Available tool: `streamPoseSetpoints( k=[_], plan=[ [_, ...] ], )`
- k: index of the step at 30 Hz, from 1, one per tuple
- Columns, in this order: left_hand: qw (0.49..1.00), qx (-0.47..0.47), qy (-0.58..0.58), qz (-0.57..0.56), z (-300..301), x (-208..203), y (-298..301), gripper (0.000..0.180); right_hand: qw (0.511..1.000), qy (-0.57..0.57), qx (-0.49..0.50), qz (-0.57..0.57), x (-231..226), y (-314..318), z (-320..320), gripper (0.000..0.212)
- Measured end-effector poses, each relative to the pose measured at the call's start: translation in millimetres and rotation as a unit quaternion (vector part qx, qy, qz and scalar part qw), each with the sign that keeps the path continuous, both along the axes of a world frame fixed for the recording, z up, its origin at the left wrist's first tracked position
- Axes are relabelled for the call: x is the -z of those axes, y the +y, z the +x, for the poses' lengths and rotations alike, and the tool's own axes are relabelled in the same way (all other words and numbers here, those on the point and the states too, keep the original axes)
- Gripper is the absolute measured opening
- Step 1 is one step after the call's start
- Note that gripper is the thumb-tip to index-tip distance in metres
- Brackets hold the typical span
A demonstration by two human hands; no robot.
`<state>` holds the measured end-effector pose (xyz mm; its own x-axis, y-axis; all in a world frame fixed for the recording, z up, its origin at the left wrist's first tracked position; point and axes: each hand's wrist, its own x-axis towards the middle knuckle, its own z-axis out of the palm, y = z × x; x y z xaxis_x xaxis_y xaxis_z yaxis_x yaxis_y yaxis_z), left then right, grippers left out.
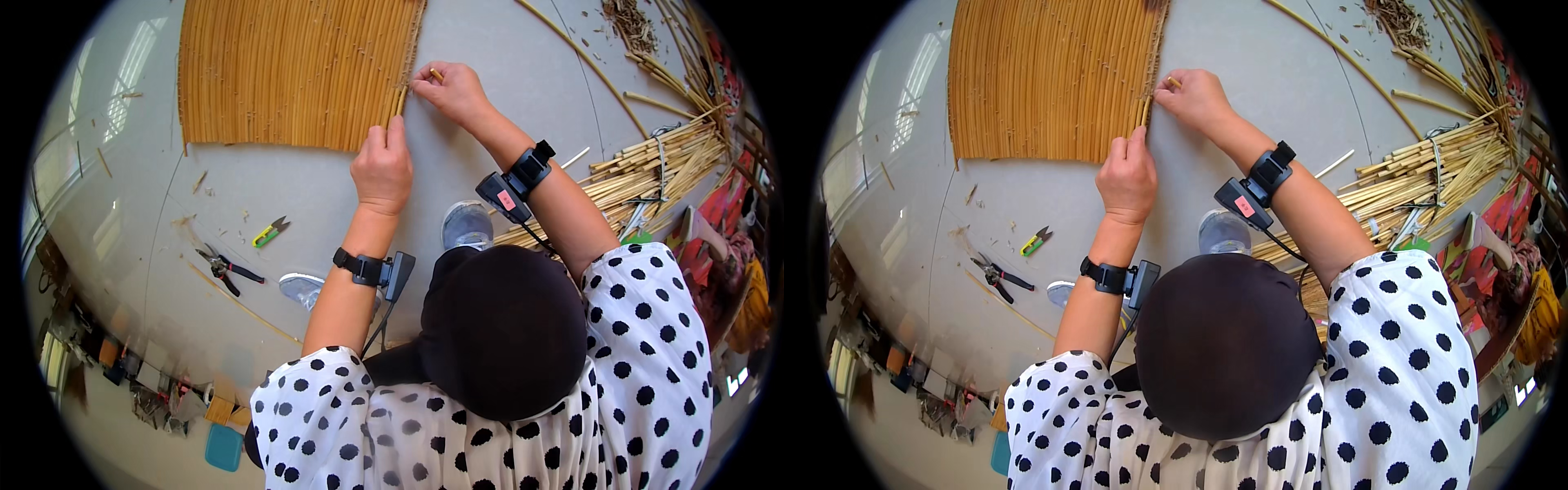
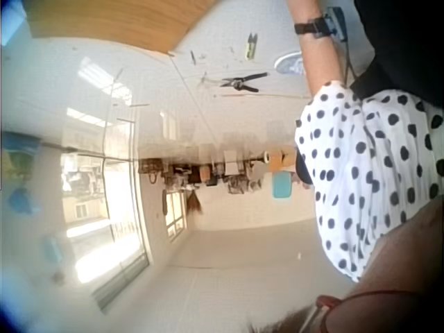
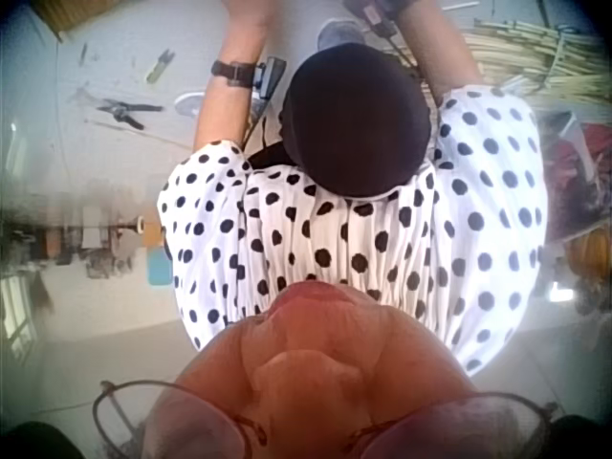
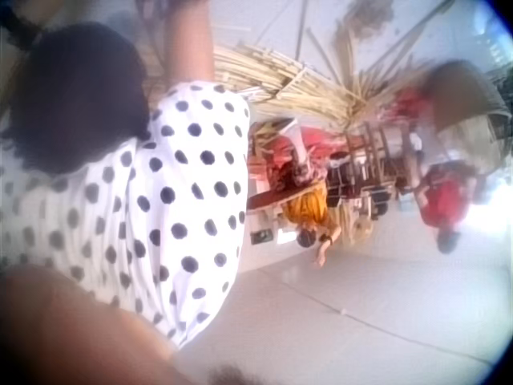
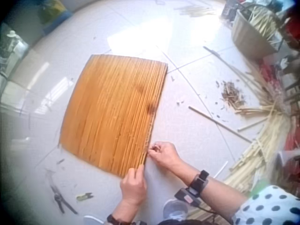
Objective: The person assembles a bamboo mat by picking up bamboo sticks and weaving them into a pre-strung base. They use pliers and a small cutter to trim the materials and adjust the structure.
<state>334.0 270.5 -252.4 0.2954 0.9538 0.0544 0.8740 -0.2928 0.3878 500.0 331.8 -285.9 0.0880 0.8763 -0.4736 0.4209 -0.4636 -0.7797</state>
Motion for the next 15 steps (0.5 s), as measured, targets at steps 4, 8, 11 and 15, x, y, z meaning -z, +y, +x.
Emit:
streamPoseSetpoints(
  k=[4, 8, 11, 15],
  plan=[
    [0.999, -0.016, -0.013, -0.025, -2, 2, -1, 0.028, 1.0, -0.006, -0.019, -0.006, -4, 0, 1, 0.017],
    [0.998, -0.027, -0.007, -0.047, -1, -1, 1, 0.028, 0.999, -0.027, -0.041, -0.017, -13, 2, -2, 0.019],
    [0.997, -0.024, 0.017, -0.066, 0, -4, 1, 0.033, 0.998, -0.046, -0.048, 0.0, -12, 1, -5, 0.02],
    [0.998, -0.032, 0.024, -0.048, 0, -3, 1, 0.031, 0.995, -0.073, -0.061, 0.005, -16, 3, -8, 0.021]
  ],
)
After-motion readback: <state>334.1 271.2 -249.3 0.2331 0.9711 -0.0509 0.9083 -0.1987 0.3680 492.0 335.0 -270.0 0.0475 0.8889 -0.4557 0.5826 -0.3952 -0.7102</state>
